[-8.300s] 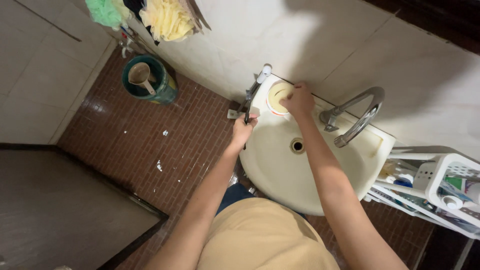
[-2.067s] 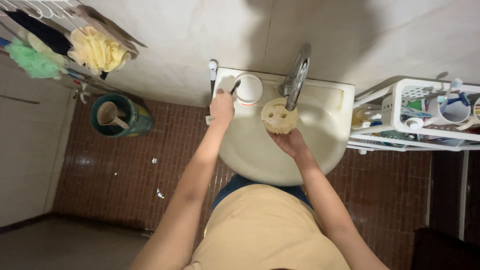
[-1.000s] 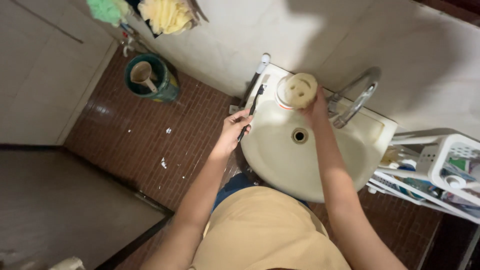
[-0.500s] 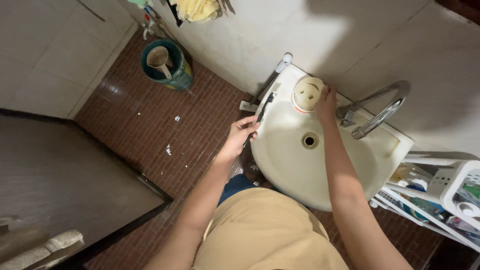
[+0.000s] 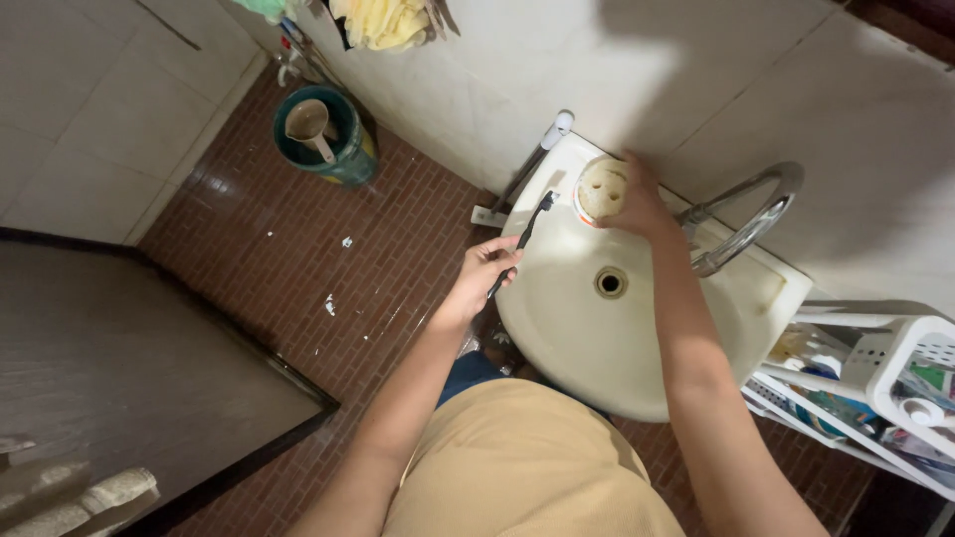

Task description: Organizing and cleaning various toiletries and bathroom items around the sink and storage shelves.

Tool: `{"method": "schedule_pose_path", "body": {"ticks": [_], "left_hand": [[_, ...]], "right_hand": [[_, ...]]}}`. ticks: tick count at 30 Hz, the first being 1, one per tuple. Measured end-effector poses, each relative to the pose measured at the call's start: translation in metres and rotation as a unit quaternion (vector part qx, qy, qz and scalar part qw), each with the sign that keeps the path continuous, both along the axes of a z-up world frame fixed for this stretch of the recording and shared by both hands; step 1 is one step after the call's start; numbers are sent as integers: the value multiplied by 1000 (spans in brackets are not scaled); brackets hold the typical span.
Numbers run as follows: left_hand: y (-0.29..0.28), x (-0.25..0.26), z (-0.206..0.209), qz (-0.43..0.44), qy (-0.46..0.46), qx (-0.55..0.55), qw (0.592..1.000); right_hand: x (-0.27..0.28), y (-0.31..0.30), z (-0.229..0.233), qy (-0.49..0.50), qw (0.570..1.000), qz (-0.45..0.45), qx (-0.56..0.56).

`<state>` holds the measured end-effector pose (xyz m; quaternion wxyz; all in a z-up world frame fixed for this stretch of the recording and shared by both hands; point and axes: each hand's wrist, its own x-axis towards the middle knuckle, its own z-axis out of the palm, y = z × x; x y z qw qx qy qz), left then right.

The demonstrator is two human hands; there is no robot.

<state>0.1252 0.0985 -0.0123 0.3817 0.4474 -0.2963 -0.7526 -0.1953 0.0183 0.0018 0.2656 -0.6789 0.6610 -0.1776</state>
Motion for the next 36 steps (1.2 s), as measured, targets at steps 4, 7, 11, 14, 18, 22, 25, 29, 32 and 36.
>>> {"method": "schedule_pose_path", "body": {"ticks": [4, 7, 11, 14, 18, 22, 25, 29, 32, 36], "left_hand": [[3, 5, -1, 4, 7, -5, 1000], [3, 7, -5, 0, 3, -6, 1000], [1, 7, -6, 0, 29, 16, 999], [-1, 4, -11, 3, 31, 42, 999], [-8, -2, -4, -1, 27, 95, 995], [-15, -8, -34, -15, 62, 95, 993], [-17, -9, -27, -23, 43, 117, 992], [-24, -9, -24, -42, 60, 136, 988], [-34, -13, -35, -38, 60, 126, 990], [-43, -13, -54, -32, 63, 106, 992]], "right_hand": [[-11, 0, -40, -60, 998, 14, -10], [-20, 1, -87, -98, 993, -2, -66], [-8, 8, -71, 111, 994, -20, -3], [6, 15, -33, 129, 989, -52, 54], [16, 14, -41, 169, 985, -24, 29], [12, 22, -46, 28, 998, -29, -48], [15, 31, -73, 18, 987, -126, -96], [32, 37, -85, -87, 961, -193, -180], [47, 35, -70, -98, 942, -256, -193], [55, 41, -153, -20, 847, -347, -403]]}}
